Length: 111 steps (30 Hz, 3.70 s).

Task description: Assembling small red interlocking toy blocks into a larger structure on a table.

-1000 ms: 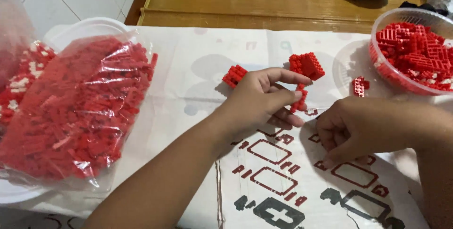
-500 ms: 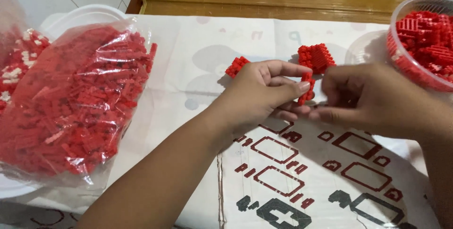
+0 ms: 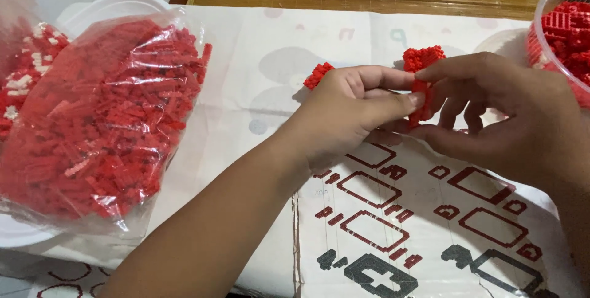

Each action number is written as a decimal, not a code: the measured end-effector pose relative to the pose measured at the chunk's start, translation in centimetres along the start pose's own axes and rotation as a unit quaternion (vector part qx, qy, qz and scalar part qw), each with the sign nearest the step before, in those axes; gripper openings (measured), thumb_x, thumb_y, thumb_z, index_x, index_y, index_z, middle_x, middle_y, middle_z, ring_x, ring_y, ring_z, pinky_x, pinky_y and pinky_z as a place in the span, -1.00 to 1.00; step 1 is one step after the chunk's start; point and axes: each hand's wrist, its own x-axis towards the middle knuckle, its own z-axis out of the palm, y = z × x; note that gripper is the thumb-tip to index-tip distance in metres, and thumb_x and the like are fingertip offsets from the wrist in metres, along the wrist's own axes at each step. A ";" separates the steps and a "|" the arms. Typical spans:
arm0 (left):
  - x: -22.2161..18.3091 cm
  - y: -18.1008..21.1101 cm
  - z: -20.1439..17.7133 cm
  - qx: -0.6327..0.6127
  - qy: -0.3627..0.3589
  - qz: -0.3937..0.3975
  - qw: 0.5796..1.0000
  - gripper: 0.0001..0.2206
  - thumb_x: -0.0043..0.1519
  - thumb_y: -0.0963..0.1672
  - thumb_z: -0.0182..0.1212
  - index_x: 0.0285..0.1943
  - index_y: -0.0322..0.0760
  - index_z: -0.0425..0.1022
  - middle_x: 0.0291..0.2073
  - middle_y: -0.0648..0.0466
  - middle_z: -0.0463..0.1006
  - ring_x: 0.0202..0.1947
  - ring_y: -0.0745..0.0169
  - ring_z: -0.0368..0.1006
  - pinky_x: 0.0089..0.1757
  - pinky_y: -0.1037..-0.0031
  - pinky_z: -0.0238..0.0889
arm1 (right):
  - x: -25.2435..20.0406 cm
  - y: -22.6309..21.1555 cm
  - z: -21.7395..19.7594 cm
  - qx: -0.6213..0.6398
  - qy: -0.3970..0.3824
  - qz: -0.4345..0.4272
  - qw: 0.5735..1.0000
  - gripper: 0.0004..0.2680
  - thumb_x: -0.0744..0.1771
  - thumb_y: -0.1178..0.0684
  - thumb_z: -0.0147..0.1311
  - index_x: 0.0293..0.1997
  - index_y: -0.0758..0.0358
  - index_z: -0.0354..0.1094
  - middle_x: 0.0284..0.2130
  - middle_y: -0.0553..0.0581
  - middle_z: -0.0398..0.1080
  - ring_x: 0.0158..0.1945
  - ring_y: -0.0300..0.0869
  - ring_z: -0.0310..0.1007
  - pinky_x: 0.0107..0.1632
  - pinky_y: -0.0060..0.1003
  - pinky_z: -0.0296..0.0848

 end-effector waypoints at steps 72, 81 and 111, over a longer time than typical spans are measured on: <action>-2.2 3.6 3.8 0.309 0.037 -0.188 0.932 -0.70 0.24 -0.21 0.19 0.12 -0.25 0.70 -0.24 0.11 0.66 -0.41 0.45 0.38 -0.35 0.62 0.31 | 2.6 -1.6 -5.4 -0.309 -0.223 0.440 0.813 -0.82 0.35 -0.16 0.21 -0.08 -0.01 0.60 -0.40 0.10 0.70 -0.54 -0.17 0.68 -0.40 -0.27 0.57; -1.0 0.5 0.9 0.453 -0.044 0.014 0.890 -0.74 0.21 -0.13 0.22 0.04 -0.26 0.65 -0.17 0.15 0.61 -0.35 0.42 0.48 -0.29 0.61 0.41 | 2.4 -0.9 -3.9 -0.269 -0.190 0.444 0.833 -0.82 0.38 -0.04 0.13 0.03 0.12 0.49 -0.24 0.28 0.63 -0.34 -0.01 0.70 -0.20 -0.09 0.65; -1.8 1.6 1.2 0.124 0.060 0.115 0.984 -0.74 0.12 -0.17 0.34 -0.03 -0.42 0.65 -0.35 -0.02 0.71 -0.35 0.36 0.59 -0.22 0.60 0.57 | 0.1 0.7 -0.8 0.227 0.010 0.075 0.971 -0.69 0.27 0.30 0.18 0.08 0.46 0.21 -0.35 0.27 0.50 -0.44 -0.19 0.54 -0.41 -0.42 0.58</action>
